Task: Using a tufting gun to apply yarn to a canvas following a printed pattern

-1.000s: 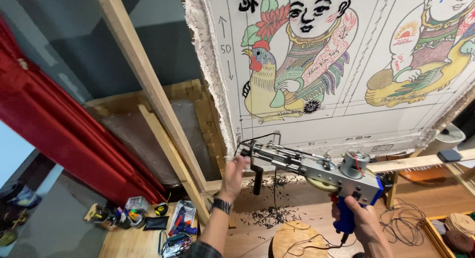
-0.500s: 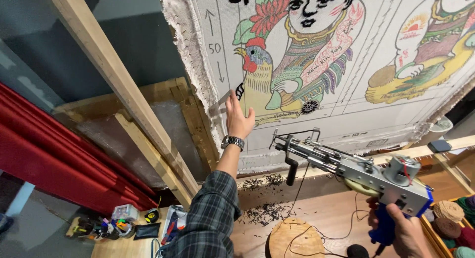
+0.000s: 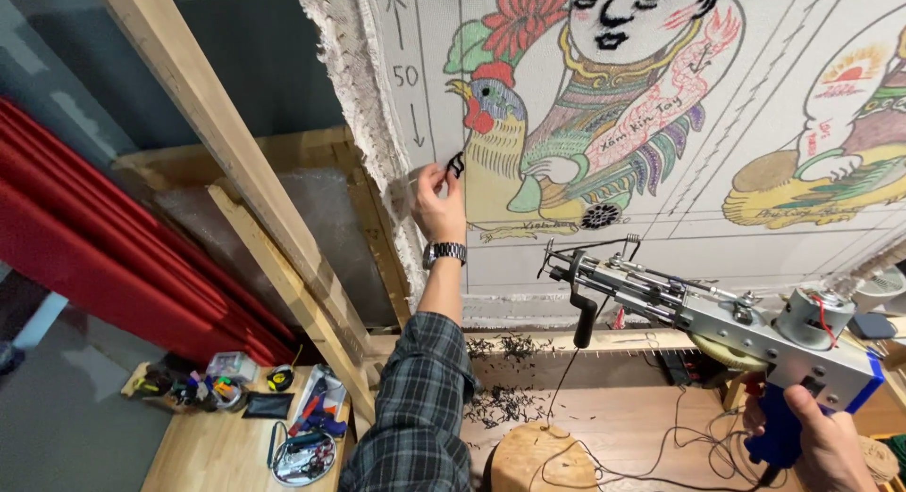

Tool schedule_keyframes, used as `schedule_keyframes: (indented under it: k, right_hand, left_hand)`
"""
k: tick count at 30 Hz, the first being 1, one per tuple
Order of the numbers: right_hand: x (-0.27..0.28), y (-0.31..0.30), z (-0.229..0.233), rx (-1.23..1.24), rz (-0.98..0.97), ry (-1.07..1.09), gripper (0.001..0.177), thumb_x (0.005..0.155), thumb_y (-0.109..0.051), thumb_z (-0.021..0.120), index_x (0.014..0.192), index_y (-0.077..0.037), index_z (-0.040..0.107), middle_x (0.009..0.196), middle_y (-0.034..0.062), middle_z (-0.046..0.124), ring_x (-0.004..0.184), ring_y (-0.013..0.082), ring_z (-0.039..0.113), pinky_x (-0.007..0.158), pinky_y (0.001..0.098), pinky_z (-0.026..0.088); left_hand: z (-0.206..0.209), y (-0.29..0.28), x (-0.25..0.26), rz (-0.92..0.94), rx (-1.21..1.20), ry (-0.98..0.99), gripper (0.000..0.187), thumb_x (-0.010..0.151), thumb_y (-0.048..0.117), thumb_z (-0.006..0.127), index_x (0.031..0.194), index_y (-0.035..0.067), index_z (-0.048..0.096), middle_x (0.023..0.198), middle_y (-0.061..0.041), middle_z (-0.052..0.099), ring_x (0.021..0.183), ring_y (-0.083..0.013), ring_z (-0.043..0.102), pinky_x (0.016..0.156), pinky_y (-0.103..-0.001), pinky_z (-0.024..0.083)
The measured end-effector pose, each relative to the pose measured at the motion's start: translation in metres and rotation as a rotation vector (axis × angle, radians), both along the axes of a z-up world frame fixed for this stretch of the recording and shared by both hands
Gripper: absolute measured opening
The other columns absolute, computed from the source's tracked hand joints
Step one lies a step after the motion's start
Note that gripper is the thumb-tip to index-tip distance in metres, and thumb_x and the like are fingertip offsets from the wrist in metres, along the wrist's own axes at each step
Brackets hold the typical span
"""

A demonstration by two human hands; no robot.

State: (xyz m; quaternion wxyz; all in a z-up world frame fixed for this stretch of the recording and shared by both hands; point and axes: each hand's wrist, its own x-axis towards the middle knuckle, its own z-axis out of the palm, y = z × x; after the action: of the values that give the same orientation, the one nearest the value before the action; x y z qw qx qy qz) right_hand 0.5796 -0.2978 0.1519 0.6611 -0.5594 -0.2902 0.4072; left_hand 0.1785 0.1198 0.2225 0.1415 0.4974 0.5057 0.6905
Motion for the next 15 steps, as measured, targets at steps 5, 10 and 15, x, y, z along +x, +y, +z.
schedule_keyframes:
  k: [5,10,15]
  right_hand:
    - [0.035,0.013,-0.027,-0.106,-0.073,-0.062,0.060,0.104,-0.033,0.063,0.150,0.002,0.045,0.097,0.0261,0.053,0.064,0.0418,0.050,0.053,0.0604,0.047]
    - [0.041,0.023,-0.029,-0.072,-0.006,0.009,0.058,0.102,-0.033,0.063,0.139,0.010,0.050,0.106,0.0307,0.059,0.070,0.0430,0.053,0.052,0.0584,0.043]
    - [0.040,0.034,-0.023,-0.134,-0.059,-0.049,0.064,0.101,-0.034,0.065,0.146,0.007,0.045,0.106,0.0278,0.056,0.073,0.0443,0.055,0.058,0.0653,0.051]
  left_hand:
    - [0.020,-0.008,0.001,0.018,-0.267,0.024,0.032,0.094,0.022,0.073,0.124,0.018,0.064,0.114,-0.003,0.078,0.095,-0.0232,0.075,0.064,-0.041,0.060]
    - [0.014,0.005,0.011,0.176,-0.037,0.023,0.022,0.086,0.007,0.077,0.104,0.015,0.069,0.088,-0.004,0.081,0.077,-0.0248,0.078,0.069,-0.046,0.061]
    - [0.010,0.002,0.012,0.233,-0.010,0.000,0.019,0.083,0.006,0.075,0.099,0.015,0.069,0.084,-0.004,0.081,0.075,-0.0264,0.078,0.070,-0.047,0.059]
